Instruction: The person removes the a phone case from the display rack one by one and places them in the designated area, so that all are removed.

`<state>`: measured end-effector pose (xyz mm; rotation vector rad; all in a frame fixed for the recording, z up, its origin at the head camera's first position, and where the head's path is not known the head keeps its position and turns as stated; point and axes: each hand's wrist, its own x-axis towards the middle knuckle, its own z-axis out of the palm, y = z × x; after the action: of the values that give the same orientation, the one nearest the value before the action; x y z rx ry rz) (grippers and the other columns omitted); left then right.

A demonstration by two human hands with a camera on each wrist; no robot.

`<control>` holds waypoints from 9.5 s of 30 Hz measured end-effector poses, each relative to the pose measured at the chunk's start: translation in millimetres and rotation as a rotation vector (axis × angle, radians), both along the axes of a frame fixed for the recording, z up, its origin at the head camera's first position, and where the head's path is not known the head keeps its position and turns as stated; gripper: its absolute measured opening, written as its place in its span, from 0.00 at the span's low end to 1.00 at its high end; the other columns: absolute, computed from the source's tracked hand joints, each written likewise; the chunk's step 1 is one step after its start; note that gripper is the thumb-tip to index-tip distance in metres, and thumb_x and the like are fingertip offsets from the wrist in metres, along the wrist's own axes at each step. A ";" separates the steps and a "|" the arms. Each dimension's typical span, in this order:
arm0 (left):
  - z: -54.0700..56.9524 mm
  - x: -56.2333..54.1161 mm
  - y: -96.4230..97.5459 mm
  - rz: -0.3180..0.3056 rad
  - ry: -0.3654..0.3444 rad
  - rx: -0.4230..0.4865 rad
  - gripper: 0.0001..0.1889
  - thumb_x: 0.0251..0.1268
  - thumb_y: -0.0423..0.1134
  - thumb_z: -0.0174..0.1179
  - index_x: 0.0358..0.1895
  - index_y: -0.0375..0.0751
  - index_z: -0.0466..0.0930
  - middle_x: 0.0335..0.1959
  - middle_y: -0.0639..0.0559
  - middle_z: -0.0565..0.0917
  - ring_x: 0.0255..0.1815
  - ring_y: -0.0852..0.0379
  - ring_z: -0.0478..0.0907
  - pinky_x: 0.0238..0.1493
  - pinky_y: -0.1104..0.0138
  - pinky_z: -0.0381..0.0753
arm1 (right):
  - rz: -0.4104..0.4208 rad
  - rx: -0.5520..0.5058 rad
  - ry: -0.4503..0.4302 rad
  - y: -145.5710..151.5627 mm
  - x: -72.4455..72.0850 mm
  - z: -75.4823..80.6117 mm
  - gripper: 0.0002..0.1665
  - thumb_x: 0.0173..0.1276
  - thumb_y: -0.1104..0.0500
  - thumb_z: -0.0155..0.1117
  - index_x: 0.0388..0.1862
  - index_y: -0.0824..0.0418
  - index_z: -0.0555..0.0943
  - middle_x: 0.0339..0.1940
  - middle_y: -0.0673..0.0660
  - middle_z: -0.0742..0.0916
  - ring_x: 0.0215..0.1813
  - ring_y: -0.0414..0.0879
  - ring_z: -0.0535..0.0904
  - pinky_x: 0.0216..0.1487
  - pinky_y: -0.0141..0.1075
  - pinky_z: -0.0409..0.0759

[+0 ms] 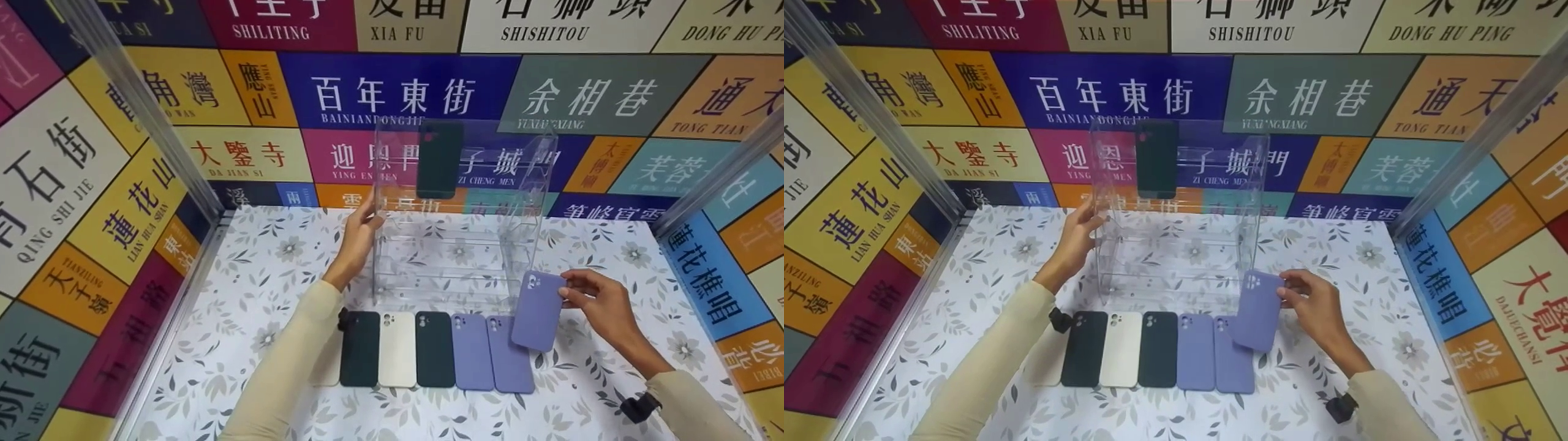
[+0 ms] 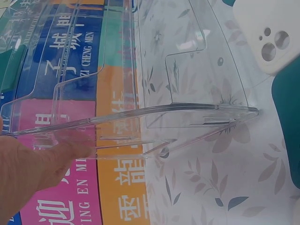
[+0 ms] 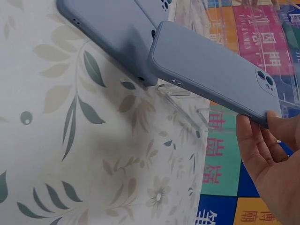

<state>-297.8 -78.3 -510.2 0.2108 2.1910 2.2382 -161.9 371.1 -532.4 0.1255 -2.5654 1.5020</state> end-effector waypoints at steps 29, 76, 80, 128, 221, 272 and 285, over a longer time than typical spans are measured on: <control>0.6 0.1 0.8 0.019 0.024 0.019 0.35 0.84 0.32 0.52 0.89 0.51 0.60 0.85 0.44 0.69 0.83 0.44 0.68 0.83 0.50 0.67 | 0.172 -0.035 -0.366 38.6 3.2 -46.7 0.21 0.77 0.73 0.68 0.64 0.84 0.80 0.43 0.68 0.90 0.38 0.43 0.89 0.39 0.38 0.92; 0.7 0.7 0.3 0.021 0.026 0.000 0.36 0.82 0.32 0.52 0.90 0.50 0.58 0.87 0.44 0.66 0.82 0.42 0.68 0.83 0.49 0.67 | 0.089 0.208 -0.246 8.6 6.7 -60.2 0.13 0.73 0.74 0.70 0.54 0.77 0.88 0.38 0.63 0.92 0.35 0.43 0.89 0.33 0.31 0.88; 0.4 0.3 0.3 0.027 0.027 0.006 0.36 0.81 0.31 0.53 0.89 0.49 0.59 0.86 0.44 0.68 0.80 0.39 0.70 0.83 0.49 0.68 | 0.051 0.219 -0.154 12.8 1.8 -44.8 0.12 0.73 0.74 0.69 0.53 0.75 0.89 0.35 0.61 0.92 0.31 0.43 0.88 0.31 0.29 0.84; 1.6 2.2 -0.2 0.040 -0.025 -0.008 0.38 0.82 0.31 0.52 0.90 0.56 0.57 0.86 0.44 0.67 0.81 0.39 0.70 0.83 0.46 0.67 | -0.061 0.139 0.212 -47.5 -80.3 112.1 0.17 0.79 0.58 0.73 0.61 0.63 0.90 0.49 0.61 0.92 0.45 0.35 0.86 0.50 0.19 0.81; -0.4 -0.3 1.5 0.049 0.015 0.014 0.36 0.81 0.30 0.54 0.89 0.50 0.61 0.83 0.42 0.72 0.82 0.38 0.70 0.82 0.50 0.69 | 0.040 -0.161 0.479 -167.6 -142.7 171.6 0.18 0.72 0.74 0.74 0.59 0.67 0.88 0.47 0.61 0.91 0.45 0.45 0.88 0.49 0.32 0.90; 1.3 0.4 1.2 0.023 0.021 0.008 0.36 0.84 0.33 0.54 0.90 0.53 0.59 0.85 0.45 0.70 0.82 0.44 0.70 0.83 0.51 0.68 | 0.095 0.004 0.183 -89.6 -51.1 72.2 0.21 0.75 0.72 0.72 0.64 0.64 0.88 0.48 0.62 0.91 0.48 0.42 0.88 0.50 0.26 0.88; -0.8 0.6 0.4 0.033 -0.001 -0.005 0.36 0.84 0.34 0.54 0.90 0.54 0.58 0.85 0.43 0.69 0.82 0.38 0.70 0.82 0.51 0.69 | 0.077 0.009 0.098 -65.2 -31.7 45.0 0.22 0.75 0.72 0.72 0.66 0.65 0.88 0.49 0.66 0.91 0.45 0.37 0.88 0.45 0.31 0.90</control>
<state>-297.1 -77.9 -511.0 0.1751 2.2159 2.2490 -193.6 305.9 -487.4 0.2956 -2.5168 1.4714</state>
